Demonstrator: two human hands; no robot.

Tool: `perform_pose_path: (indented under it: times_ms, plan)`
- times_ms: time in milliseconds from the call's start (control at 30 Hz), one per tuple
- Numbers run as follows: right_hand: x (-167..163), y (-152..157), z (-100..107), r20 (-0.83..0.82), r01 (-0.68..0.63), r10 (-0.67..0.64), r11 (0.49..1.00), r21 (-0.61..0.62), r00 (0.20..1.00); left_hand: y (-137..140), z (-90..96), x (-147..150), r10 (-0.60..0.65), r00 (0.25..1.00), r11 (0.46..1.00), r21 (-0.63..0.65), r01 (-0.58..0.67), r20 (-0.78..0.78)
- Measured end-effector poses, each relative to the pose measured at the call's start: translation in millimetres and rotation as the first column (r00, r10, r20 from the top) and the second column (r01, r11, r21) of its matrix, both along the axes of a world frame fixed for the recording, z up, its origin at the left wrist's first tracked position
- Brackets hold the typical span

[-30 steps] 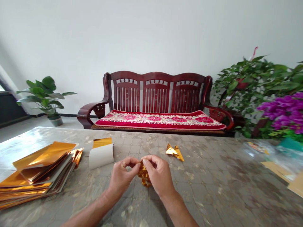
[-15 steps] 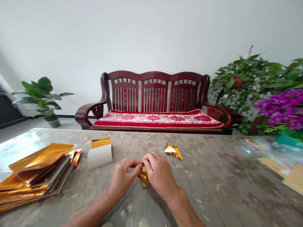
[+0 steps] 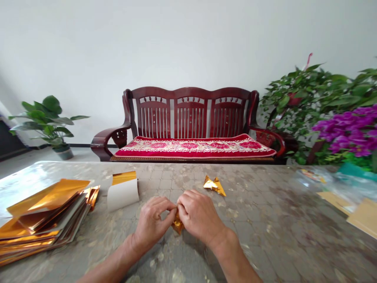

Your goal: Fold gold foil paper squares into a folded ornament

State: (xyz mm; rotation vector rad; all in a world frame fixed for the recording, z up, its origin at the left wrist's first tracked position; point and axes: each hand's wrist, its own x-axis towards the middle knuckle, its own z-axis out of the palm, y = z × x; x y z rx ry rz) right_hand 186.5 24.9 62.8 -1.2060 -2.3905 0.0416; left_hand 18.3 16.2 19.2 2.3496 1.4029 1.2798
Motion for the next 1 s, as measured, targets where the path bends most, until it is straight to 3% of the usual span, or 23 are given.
perform_pose_path:
  times_ms: [167,367,567,700,767,833,900,1000]
  plan:
    - [4,1,5,-0.022,-0.019,0.017,0.997,-0.079,1.000,0,3.5,0,-0.025,1.000,0.999,-0.046,0.025,-0.003]
    - [10,2,8,-0.168,-0.073,0.039,0.977,-0.200,0.985,-1,7.4,-2,-0.043,0.998,0.990,-0.131,0.048,0.042]
    - [5,-1,9,-0.139,-0.021,0.001,0.989,-0.145,0.990,-3,8.7,0,-0.030,0.997,0.984,-0.175,0.043,0.076]
    - [7,5,1,-0.275,-0.012,-0.036,0.985,-0.171,0.961,5,3.8,-3,0.028,0.961,0.958,-0.282,0.053,0.275]
    - [12,12,-5,-0.452,-0.006,-0.096,0.975,-0.220,0.887,14,-0.7,-6,0.142,0.843,0.924,-0.375,0.075,0.518]
    - [15,19,-12,-0.582,-0.009,-0.160,0.961,-0.277,0.797,23,-4.8,-10,0.281,0.606,0.890,-0.438,0.126,0.745]
    - [14,23,-19,-0.659,-0.023,-0.195,0.951,-0.308,0.727,30,-7.4,-13,0.382,0.393,0.857,-0.480,0.189,0.837]
    - [4,23,-28,-0.707,-0.020,-0.229,0.946,-0.325,0.669,32,-8.4,-13,0.459,0.193,0.809,-0.498,0.313,0.867]
